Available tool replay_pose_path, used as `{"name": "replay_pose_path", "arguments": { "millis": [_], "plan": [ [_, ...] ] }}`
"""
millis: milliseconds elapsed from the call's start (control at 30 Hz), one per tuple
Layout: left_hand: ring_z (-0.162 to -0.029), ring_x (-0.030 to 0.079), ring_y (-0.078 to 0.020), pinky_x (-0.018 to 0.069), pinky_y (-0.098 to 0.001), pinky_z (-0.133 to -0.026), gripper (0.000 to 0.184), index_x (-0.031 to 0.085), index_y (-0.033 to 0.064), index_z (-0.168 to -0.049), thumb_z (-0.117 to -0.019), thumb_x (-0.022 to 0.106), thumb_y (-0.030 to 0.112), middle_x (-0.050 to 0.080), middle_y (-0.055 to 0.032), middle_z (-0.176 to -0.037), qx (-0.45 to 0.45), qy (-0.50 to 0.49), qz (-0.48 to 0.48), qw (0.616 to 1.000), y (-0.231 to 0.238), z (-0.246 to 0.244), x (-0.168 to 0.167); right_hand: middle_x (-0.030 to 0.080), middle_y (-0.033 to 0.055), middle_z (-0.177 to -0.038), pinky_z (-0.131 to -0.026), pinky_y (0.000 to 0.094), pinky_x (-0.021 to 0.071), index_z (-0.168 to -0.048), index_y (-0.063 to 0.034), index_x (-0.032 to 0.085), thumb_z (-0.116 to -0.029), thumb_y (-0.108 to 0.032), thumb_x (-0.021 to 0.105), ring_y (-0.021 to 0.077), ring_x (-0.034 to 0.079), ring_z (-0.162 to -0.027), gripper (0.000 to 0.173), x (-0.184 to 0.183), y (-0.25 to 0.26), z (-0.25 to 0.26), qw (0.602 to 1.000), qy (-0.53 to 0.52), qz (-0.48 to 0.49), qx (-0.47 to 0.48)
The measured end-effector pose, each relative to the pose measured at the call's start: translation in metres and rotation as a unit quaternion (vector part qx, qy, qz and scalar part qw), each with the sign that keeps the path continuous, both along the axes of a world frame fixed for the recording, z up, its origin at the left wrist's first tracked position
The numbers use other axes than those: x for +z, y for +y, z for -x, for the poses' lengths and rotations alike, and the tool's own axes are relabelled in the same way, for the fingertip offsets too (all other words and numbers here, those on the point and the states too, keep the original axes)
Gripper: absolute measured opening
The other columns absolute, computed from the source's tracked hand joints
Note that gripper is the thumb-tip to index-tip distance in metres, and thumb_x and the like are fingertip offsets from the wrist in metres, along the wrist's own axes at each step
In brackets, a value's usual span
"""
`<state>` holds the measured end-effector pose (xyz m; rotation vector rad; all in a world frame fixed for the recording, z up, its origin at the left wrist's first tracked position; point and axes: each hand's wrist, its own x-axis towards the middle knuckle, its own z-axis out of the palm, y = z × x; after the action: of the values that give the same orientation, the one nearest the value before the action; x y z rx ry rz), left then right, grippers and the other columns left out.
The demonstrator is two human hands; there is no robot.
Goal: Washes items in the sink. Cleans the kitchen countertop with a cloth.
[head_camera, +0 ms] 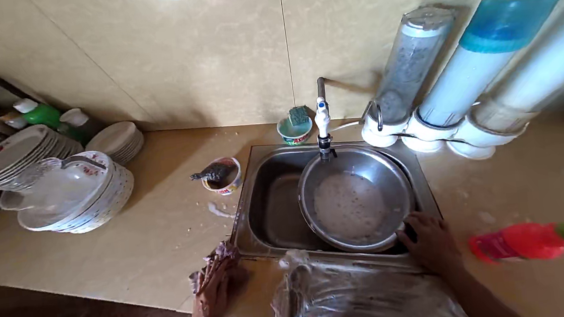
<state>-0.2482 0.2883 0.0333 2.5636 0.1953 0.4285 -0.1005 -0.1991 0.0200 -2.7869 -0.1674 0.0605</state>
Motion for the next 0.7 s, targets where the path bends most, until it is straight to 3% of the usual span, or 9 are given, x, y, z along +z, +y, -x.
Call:
{"name": "replay_pose_path", "arguments": {
  "millis": [100, 133, 200, 267, 300, 400, 567, 667, 700],
  "plan": [
    [-0.093, 0.074, -0.0262, 0.0597, -0.0419, -0.081, 0.038, 0.066, -0.0051, -0.129, -0.103, 0.043, 0.011, 0.072, -0.021, -0.118, -0.025, 0.011, 0.099, 0.995, -0.027, 0.003, 0.037, 0.062, 0.0273, -0.135, -0.112, 0.0637, 0.0323, -0.118, 0.0039, 0.07, -0.0952, -0.034, 0.064, 0.0468, 0.053, -0.132, 0.045, -0.005, -0.004, -0.001, 0.998, -0.05, -0.02, 0.014],
    [-0.104, 0.072, -0.0245, 0.0579, -0.041, -0.091, 0.041, 0.065, -0.0035, -0.131, -0.1009, 0.045, 0.015, 0.069, -0.0196, -0.128, -0.076, 0.039, 0.112, 0.99, -0.031, 0.006, 0.048, 0.063, 0.0288, -0.132, -0.11, 0.0653, 0.034, -0.116, 0.0044, 0.071, -0.0939, -0.034, 0.064, 0.0485, 0.055, -0.129, 0.045, -0.009, -0.005, 0.001, 0.997, -0.074, -0.031, 0.021],
    [-0.149, 0.038, -0.038, 0.0224, -0.0559, -0.125, 0.062, 0.053, -0.0004, -0.147, -0.0951, 0.06, 0.033, 0.045, -0.022, -0.157, -0.157, 0.167, 0.101, 0.968, -0.039, 0.003, 0.058, 0.063, 0.0297, -0.131, -0.11, 0.0661, 0.0334, -0.117, 0.0043, 0.071, -0.0945, -0.035, 0.063, 0.0496, 0.055, -0.128, 0.046, -0.011, -0.004, 0.003, 0.996, -0.078, -0.039, 0.024],
    [-0.156, 0.003, -0.0473, -0.0026, -0.0641, -0.123, 0.093, 0.03, 0.004, -0.16, -0.0902, 0.067, 0.053, 0.013, -0.0278, -0.168, -0.131, 0.271, 0.032, 0.953, -0.062, -0.009, 0.043, 0.058, 0.0273, -0.139, -0.115, 0.0623, 0.0287, -0.125, 0.0019, 0.068, -0.0982, -0.038, 0.061, 0.0465, 0.049, -0.135, 0.049, -0.002, -0.002, 0.003, 1.0, -0.018, -0.019, 0.016],
    [-0.156, 0.001, -0.0496, -0.0055, -0.0662, -0.121, 0.099, 0.029, 0.0049, -0.161, -0.0865, 0.069, 0.057, 0.012, -0.0289, -0.168, -0.094, 0.263, -0.013, 0.96, -0.077, -0.015, 0.029, 0.056, 0.0265, -0.142, -0.117, 0.0609, 0.0263, -0.128, 0.0009, 0.067, -0.0997, -0.04, 0.06, 0.0453, 0.046, -0.138, 0.05, 0.0, -0.002, 0.003, 1.0, 0.007, -0.013, 0.014],
    [-0.156, 0.007, -0.0471, -0.0029, -0.0653, -0.122, 0.078, 0.034, 0.0063, -0.159, -0.0969, 0.061, 0.046, 0.021, -0.0244, -0.167, -0.068, 0.237, -0.059, 0.967, -0.116, -0.038, 0.016, 0.056, 0.0272, -0.142, -0.119, 0.0604, 0.0239, -0.129, 0.0021, 0.066, -0.1006, -0.04, 0.058, 0.0449, 0.046, -0.14, 0.051, 0.001, -0.003, 0.005, 0.999, 0.004, -0.027, 0.02],
    [-0.159, 0.013, -0.0338, -0.0001, -0.0583, -0.126, 0.054, 0.038, 0.0114, -0.159, -0.1068, 0.044, 0.027, 0.031, -0.011, -0.167, -0.18, 0.249, -0.099, 0.946, -0.198, -0.056, 0.012, 0.058, 0.0249, -0.141, -0.123, 0.0572, 0.0181, -0.133, 0.0009, 0.063, -0.1017, -0.04, 0.057, 0.0421, 0.046, -0.14, 0.052, -0.002, -0.008, 0.008, 0.995, 0.01, -0.09, 0.04],
    [-0.151, 0.034, -0.0376, 0.0108, -0.0516, -0.128, 0.042, 0.055, -0.0056, -0.143, -0.1043, 0.049, 0.01, 0.049, -0.0239, -0.152, -0.175, 0.147, 0.087, 0.97, -0.24, -0.048, 0.01, 0.063, 0.0294, -0.131, -0.117, 0.0596, 0.0303, -0.126, 0.007, 0.066, -0.0996, -0.027, 0.061, 0.047, 0.054, -0.131, 0.043, 0.002, -0.015, 0.019, 0.969, -0.043, -0.232, 0.073],
    [-0.146, 0.044, -0.0341, 0.0218, -0.045, -0.127, 0.039, 0.054, -0.0101, -0.14, -0.1066, 0.046, 0.008, 0.054, -0.0262, -0.147, -0.15, 0.148, 0.164, 0.964, -0.243, -0.042, 0.022, 0.063, 0.0309, -0.13, -0.114, 0.058, 0.0364, -0.123, 0.0096, 0.066, -0.0989, -0.022, 0.061, 0.0472, 0.056, -0.128, 0.04, 0.006, -0.02, 0.028, 0.954, -0.057, -0.28, 0.085]
  ]
}}
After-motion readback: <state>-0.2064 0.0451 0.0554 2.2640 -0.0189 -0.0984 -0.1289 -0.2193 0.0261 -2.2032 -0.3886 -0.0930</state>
